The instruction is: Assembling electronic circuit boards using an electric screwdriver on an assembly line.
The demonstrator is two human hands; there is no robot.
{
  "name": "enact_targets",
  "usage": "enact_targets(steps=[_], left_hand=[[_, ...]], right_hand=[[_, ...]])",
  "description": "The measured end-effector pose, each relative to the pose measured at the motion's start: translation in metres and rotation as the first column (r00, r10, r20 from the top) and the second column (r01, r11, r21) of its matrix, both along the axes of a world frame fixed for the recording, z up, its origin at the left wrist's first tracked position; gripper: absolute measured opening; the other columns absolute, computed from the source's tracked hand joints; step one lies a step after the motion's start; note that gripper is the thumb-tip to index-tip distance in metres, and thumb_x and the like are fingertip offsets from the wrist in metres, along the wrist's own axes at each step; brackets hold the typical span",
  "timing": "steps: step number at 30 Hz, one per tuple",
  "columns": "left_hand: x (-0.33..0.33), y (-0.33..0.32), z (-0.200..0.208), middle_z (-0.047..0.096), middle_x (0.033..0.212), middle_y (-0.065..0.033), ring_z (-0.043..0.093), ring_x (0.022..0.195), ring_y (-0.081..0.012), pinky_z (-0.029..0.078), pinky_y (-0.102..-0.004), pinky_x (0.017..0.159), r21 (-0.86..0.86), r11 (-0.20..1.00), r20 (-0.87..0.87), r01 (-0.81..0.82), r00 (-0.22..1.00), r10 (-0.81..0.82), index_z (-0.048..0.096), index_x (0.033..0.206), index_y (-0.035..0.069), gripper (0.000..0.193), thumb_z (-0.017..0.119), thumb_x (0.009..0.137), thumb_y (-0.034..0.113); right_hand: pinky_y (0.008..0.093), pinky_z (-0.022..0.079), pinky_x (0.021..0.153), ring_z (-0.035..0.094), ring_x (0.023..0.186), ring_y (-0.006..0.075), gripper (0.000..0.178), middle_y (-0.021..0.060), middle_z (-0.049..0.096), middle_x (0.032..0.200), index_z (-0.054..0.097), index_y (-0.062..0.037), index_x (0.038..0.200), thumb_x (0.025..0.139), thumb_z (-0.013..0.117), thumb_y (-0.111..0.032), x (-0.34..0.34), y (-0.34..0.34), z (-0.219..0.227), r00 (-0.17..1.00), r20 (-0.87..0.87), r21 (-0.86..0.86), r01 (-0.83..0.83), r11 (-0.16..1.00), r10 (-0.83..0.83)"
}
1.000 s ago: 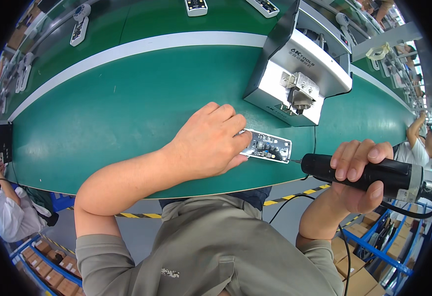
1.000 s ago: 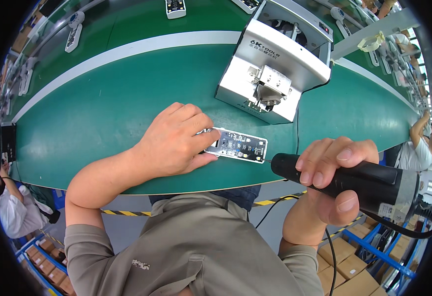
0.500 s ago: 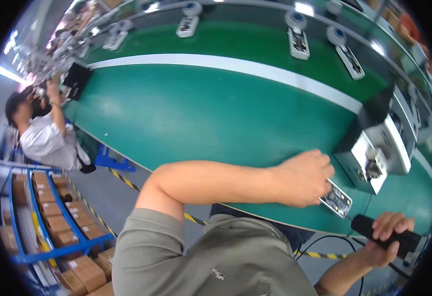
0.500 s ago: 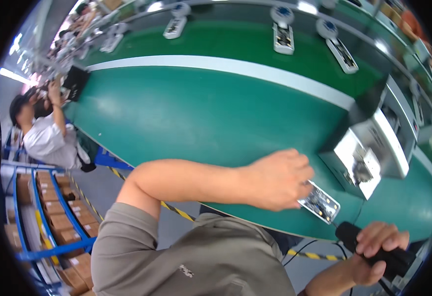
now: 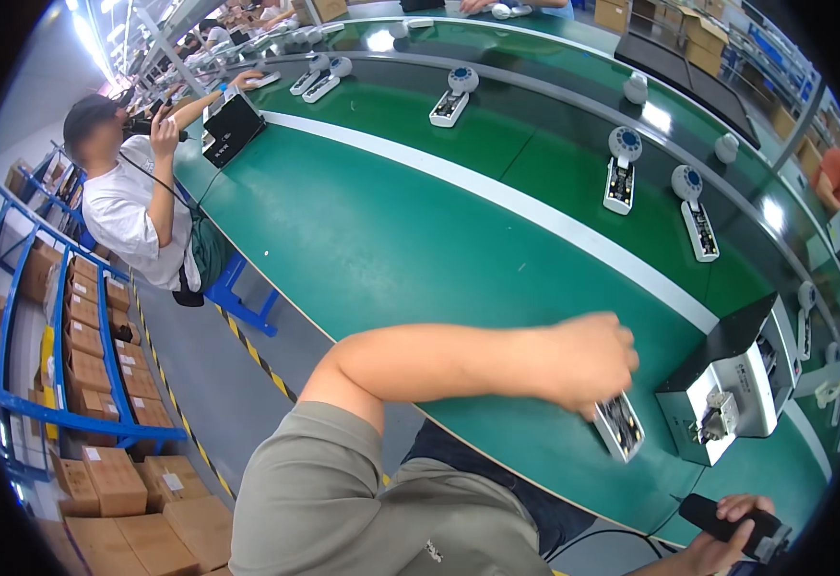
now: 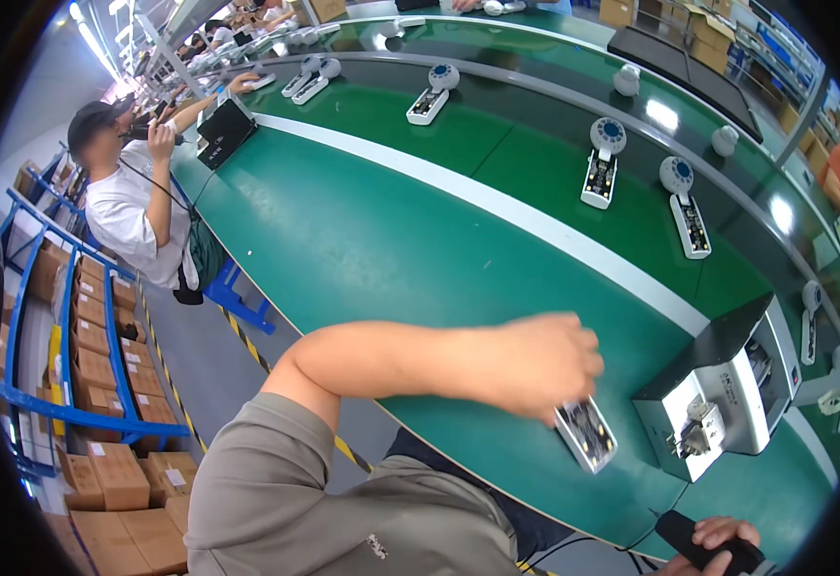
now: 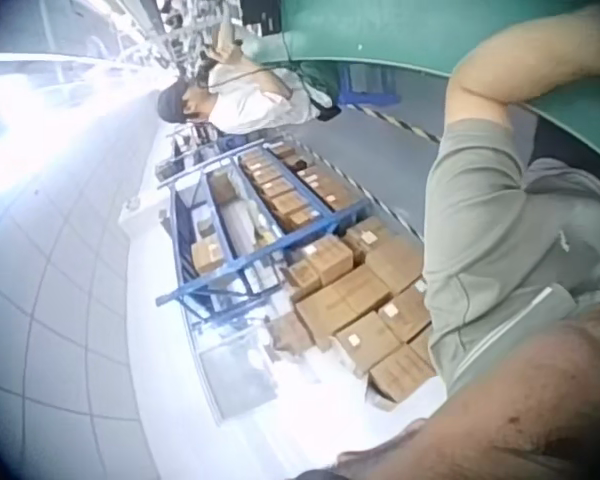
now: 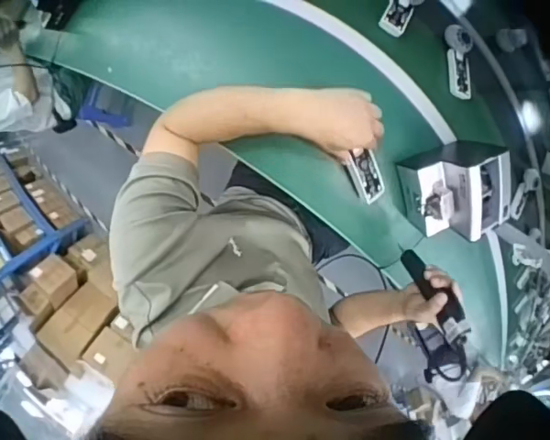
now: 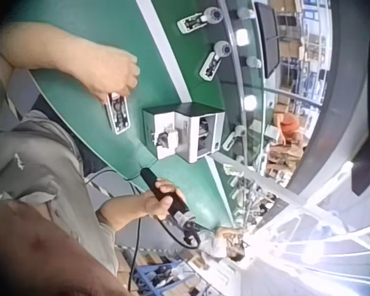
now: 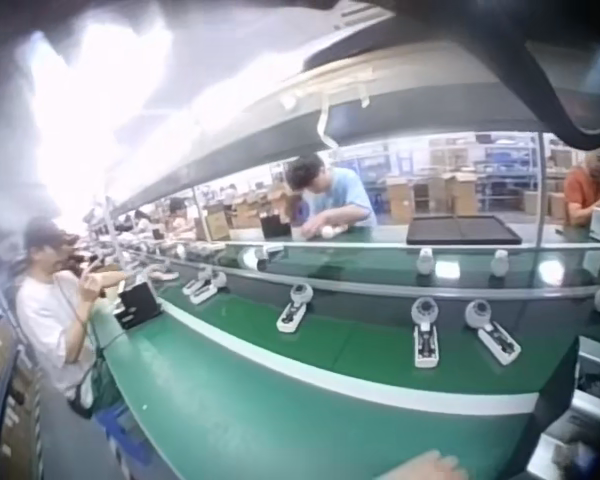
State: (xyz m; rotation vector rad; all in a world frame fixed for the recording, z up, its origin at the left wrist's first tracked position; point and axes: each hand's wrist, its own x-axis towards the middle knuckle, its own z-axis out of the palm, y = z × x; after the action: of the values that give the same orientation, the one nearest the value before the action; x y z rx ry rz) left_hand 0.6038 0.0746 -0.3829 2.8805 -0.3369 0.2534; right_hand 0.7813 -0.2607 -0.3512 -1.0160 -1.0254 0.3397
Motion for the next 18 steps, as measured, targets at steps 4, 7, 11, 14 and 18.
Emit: enact_targets(steps=[4, 7, 11, 14, 18], left_hand=[[-0.005, 0.09, 0.025, 0.065, 0.092, -0.0023, 0.057, 0.09, -0.0233, 0.043, -0.0359, 0.081, -0.049, 0.963, -0.149, -0.266, 0.955, 0.257, 0.069, 0.093, 0.014, 0.034, 0.077, 0.064, 0.029], [-0.001, 0.166, 0.001, 0.065, 0.093, -0.0012, 0.057, 0.09, -0.0228, 0.042, -0.0339, 0.082, 0.06, 0.838, 0.139, -0.542, 0.836, 0.531, 0.069, 0.098, 0.015, 0.039, 0.078, 0.063, 0.03], [0.003, 0.237, -0.031, 0.065, 0.098, -0.0028, 0.058, 0.091, -0.0246, 0.045, -0.0344, 0.082, 0.052, 0.68, 0.22, -0.731, 0.673, 0.707, 0.069, 0.1, 0.013, 0.04, 0.077, 0.066, 0.034], [0.002, 0.273, -0.041, 0.064, 0.103, -0.0044, 0.059, 0.093, -0.026, 0.047, -0.0355, 0.082, -0.302, 0.517, -0.119, -0.801, 0.569, 0.813, 0.068, 0.104, 0.012, 0.044, 0.076, 0.07, 0.039], [-0.006, 0.334, -0.051, 0.063, 0.111, -0.01, 0.06, 0.099, -0.0281, 0.048, -0.0368, 0.083, -0.359, 0.219, 0.242, -0.907, 0.137, 0.961, 0.067, 0.108, 0.008, 0.051, 0.069, 0.076, 0.047]], right_hand=[[0.0323, 0.048, 0.062, 0.057, 0.066, 0.0211, 0.03, 0.0111, 0.062, 0.079, 0.057, -0.0054, 0.116, 0.09, 0.059, -0.022, 0.007, 0.003, -0.023, 0.994, -0.052, -0.012, 0.091, 0.996, -0.092], [0.0316, 0.048, 0.061, 0.057, 0.064, 0.0207, 0.031, 0.011, 0.062, 0.078, 0.057, -0.0053, 0.115, 0.09, 0.06, -0.023, 0.017, 0.006, -0.028, 0.998, -0.063, -0.011, 0.0, 1.0, -0.001], [0.0307, 0.048, 0.06, 0.056, 0.063, 0.0201, 0.031, 0.0108, 0.062, 0.077, 0.057, -0.0051, 0.114, 0.089, 0.061, -0.024, 0.028, 0.008, -0.023, 0.995, -0.054, -0.058, -0.086, 0.995, 0.083], [0.0298, 0.047, 0.06, 0.056, 0.063, 0.0193, 0.032, 0.0104, 0.062, 0.077, 0.057, -0.0047, 0.113, 0.089, 0.061, -0.025, 0.028, 0.008, -0.016, 0.994, -0.042, -0.164, -0.109, 0.98, 0.104], [0.0294, 0.046, 0.058, 0.053, 0.062, 0.018, 0.033, 0.0088, 0.06, 0.076, 0.056, -0.0051, 0.112, 0.088, 0.062, -0.027, 0.016, -0.002, -0.019, 0.997, -0.066, -0.122, 0.019, 0.992, -0.027]])
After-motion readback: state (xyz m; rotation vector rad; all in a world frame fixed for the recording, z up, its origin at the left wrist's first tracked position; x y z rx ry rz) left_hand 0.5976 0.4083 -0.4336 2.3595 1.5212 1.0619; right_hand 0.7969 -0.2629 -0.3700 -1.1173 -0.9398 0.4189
